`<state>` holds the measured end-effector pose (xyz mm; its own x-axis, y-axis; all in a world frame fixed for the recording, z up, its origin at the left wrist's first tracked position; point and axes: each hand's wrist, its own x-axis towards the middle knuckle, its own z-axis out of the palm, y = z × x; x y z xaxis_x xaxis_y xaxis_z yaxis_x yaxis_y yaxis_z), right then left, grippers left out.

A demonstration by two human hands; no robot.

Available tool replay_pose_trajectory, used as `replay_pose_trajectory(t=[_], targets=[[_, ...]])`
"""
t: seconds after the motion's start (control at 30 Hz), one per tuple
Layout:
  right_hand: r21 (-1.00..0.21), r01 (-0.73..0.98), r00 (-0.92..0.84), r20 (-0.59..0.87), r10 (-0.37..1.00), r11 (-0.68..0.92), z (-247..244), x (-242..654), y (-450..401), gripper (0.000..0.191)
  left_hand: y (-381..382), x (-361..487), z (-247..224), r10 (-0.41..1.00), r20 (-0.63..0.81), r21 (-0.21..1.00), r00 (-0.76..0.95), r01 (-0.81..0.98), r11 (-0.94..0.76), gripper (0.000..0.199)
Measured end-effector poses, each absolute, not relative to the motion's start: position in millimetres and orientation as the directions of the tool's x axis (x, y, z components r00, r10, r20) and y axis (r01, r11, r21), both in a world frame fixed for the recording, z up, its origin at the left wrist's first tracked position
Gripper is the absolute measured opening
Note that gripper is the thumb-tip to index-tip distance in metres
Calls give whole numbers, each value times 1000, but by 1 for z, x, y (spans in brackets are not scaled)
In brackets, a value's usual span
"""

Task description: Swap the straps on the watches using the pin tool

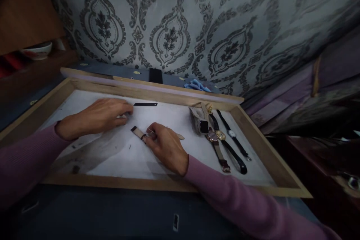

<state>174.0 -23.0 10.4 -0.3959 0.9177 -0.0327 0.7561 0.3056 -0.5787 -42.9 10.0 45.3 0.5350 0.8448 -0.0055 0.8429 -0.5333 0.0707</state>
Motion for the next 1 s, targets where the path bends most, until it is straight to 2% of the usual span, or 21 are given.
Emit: replay_pose_trajectory(t=[0.1,0.27,0.37,0.47,0.53,0.73,1.0], targets=[[-634,698,-416,20,909,333,13,179,-23,17,16,-45,46,873,2,73,487,871,-486,10],[-731,599,-394,86,915,326,19,192,-12,14,25,-51,49,926,108,85,362,925,-371,13],[-762,568,-362,108,926,312,22,199,-2,14,22,-44,45,854,134,185,504,833,-521,15],[-827,486,-317,135,939,284,25,204,5,10,10,-30,37,654,182,249,734,609,-753,18],[-867,431,-277,139,951,252,28,207,9,11,1,-20,32,556,162,246,815,513,-823,22],[-900,374,-191,162,968,225,34,215,19,9,-12,-6,28,499,71,176,864,481,-859,29],[-813,519,-227,168,959,265,32,220,26,8,-10,-7,28,504,46,180,863,489,-854,32]])
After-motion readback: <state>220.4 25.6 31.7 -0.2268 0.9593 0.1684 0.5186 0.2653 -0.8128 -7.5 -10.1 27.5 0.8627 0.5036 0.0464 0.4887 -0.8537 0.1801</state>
